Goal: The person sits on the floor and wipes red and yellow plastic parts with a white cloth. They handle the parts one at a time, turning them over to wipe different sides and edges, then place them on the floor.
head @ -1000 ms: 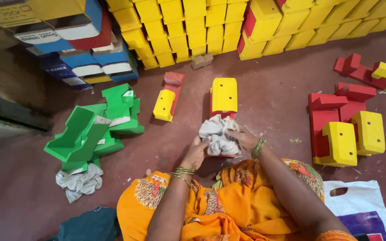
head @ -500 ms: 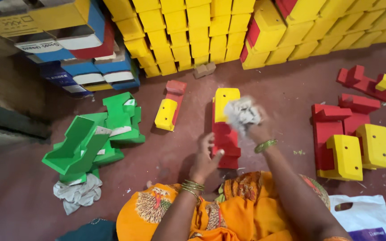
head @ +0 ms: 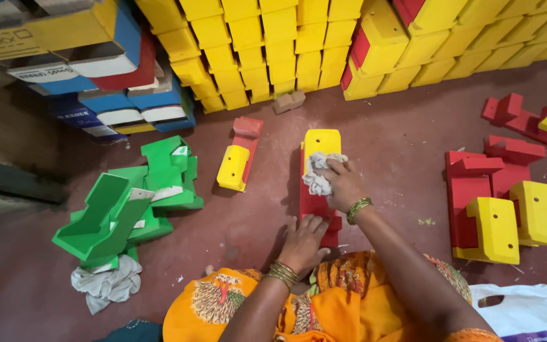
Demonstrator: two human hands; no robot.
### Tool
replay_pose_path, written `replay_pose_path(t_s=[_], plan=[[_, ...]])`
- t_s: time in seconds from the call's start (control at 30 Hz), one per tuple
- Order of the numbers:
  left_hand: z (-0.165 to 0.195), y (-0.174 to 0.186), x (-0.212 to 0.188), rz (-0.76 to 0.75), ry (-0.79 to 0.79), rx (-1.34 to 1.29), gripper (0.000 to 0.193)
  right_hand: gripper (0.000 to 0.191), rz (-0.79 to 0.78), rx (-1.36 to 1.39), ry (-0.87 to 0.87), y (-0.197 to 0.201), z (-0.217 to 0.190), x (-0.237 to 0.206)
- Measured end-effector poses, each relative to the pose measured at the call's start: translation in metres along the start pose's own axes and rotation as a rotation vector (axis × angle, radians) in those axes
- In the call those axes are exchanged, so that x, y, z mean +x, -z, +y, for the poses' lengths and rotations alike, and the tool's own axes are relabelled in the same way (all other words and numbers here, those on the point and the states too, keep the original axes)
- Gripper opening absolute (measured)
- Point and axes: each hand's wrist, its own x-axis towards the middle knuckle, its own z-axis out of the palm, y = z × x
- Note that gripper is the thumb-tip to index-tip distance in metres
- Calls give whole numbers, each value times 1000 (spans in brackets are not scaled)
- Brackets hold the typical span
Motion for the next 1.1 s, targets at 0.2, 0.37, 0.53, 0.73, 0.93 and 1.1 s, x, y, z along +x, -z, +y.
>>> replay_pose_path(t_s=[0.2,0.37,0.53,0.73,0.93,1.1], plan=[[5,-5,9,154,-49,216,82,54,101,143,80,-17,0,0],[2,-19,24,52,6,151,81,40,447,417,-109,-20,25,2],[10,-20,44,197,200,-151,54,30,610,872,-415,-3,60,2],[-51,16,17,159,386,-162,46,31,571,195,68,-6,25,2],[-108,43,-15,117,577,147,35,39,28,26,421,-42,-51,-11],[-108,41,-29,529,725,144,63,39,-99,-123,-161,-23,-6,3]])
